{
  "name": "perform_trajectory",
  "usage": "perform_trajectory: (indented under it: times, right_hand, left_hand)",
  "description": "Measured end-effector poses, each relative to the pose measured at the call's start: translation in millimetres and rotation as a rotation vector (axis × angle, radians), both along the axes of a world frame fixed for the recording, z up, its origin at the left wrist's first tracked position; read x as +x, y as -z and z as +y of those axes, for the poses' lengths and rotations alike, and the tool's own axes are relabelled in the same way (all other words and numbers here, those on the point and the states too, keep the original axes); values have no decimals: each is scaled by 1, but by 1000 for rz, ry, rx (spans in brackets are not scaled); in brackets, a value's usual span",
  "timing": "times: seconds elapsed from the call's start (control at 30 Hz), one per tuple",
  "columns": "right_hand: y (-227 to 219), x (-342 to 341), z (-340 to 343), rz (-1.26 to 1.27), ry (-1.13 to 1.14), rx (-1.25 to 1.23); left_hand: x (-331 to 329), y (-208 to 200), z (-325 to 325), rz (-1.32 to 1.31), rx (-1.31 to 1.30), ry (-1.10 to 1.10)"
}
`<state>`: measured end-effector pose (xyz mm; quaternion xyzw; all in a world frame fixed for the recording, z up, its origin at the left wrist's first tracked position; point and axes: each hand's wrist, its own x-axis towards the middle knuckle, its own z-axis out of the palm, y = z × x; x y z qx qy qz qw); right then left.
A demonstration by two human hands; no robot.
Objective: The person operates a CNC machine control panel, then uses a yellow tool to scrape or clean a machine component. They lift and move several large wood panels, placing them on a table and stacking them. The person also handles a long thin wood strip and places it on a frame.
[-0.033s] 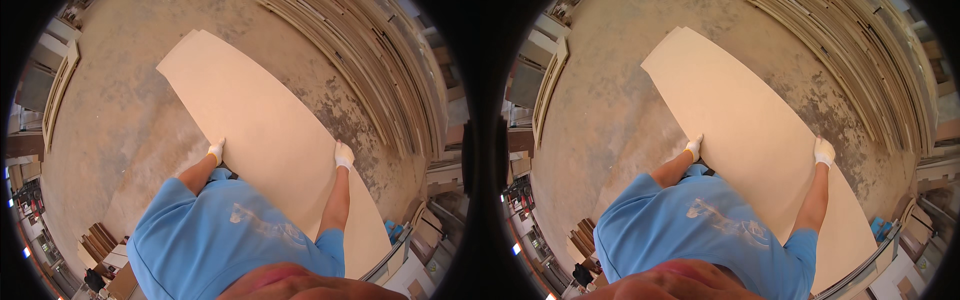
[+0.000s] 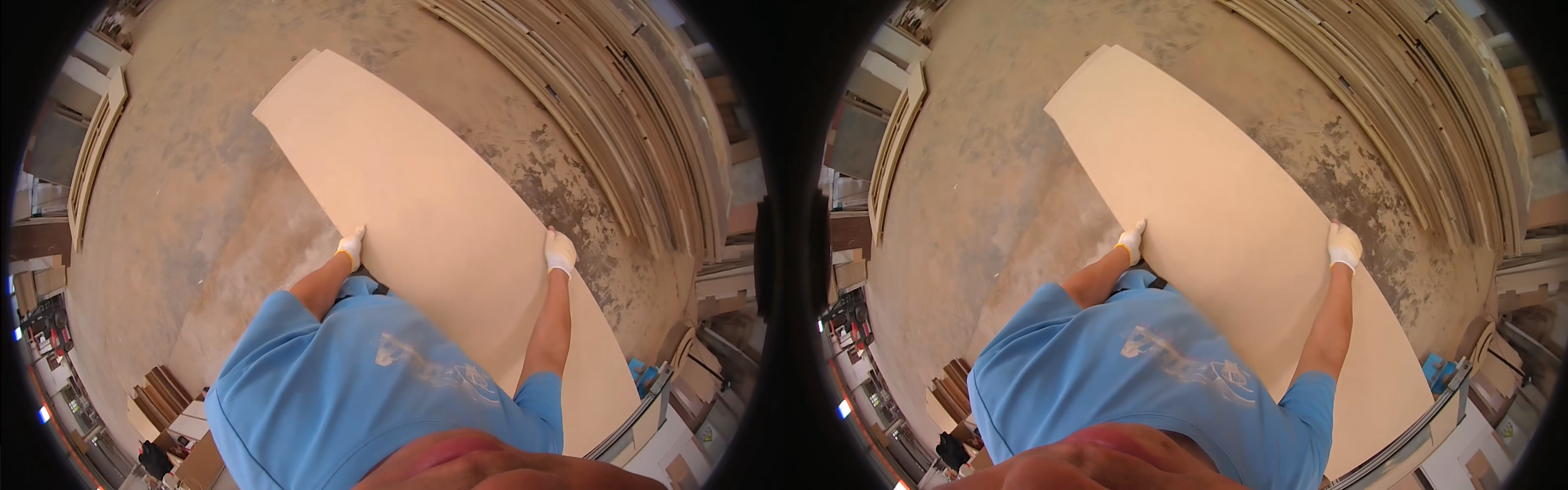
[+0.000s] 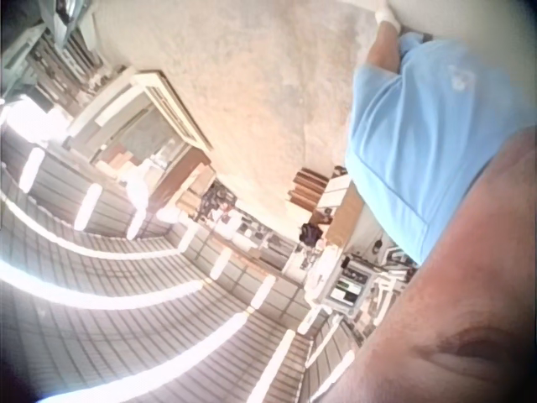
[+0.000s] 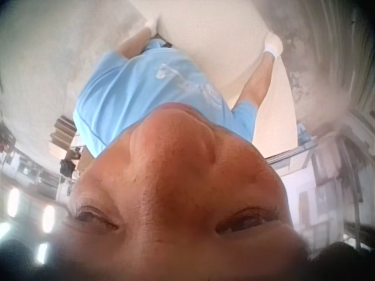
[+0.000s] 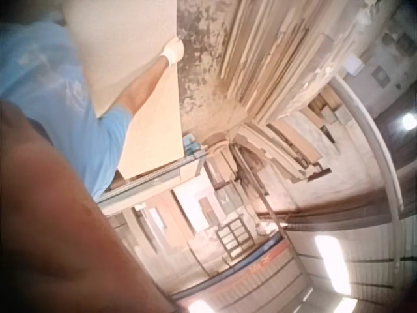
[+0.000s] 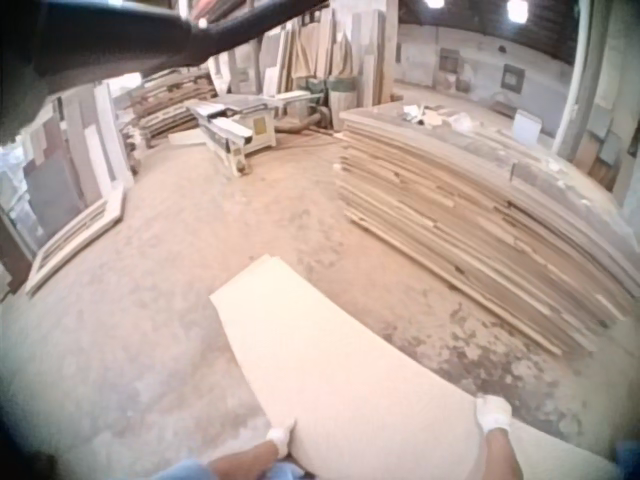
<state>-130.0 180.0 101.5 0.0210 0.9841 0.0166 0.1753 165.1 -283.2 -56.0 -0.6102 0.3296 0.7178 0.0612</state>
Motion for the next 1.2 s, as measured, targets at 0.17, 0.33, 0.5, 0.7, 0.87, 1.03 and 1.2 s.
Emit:
perform_trajectory:
  times: [0.17,0.33,0.5,0.7,0.87,1.03,1.2]
  right_hand:
    - [31,-47,-17,-22,-36,-16]
    - [77,-55,-23,-94,-40,-34]
    - [98,69,-6,-160,-12,-311]
    - [114,360,28,-585,436,-407]
    - [116,565,26,-536,1063,-518]
    - [174,650,12,-278,1386,-618]
    - [195,664,-18,-41,1672,-915]
  left_hand:
    - [-27,15,-14,23,141,-54]
    - [-41,96,-44,-387,33,551]
    - [-69,148,-55,-499,-665,1572]
    - [-112,136,-16,-238,-373,1599]
    - [-120,136,57,-352,-402,1929]
    - [-110,120,163,623,-984,3056]
    - [-111,50,249,355,-736,2822]
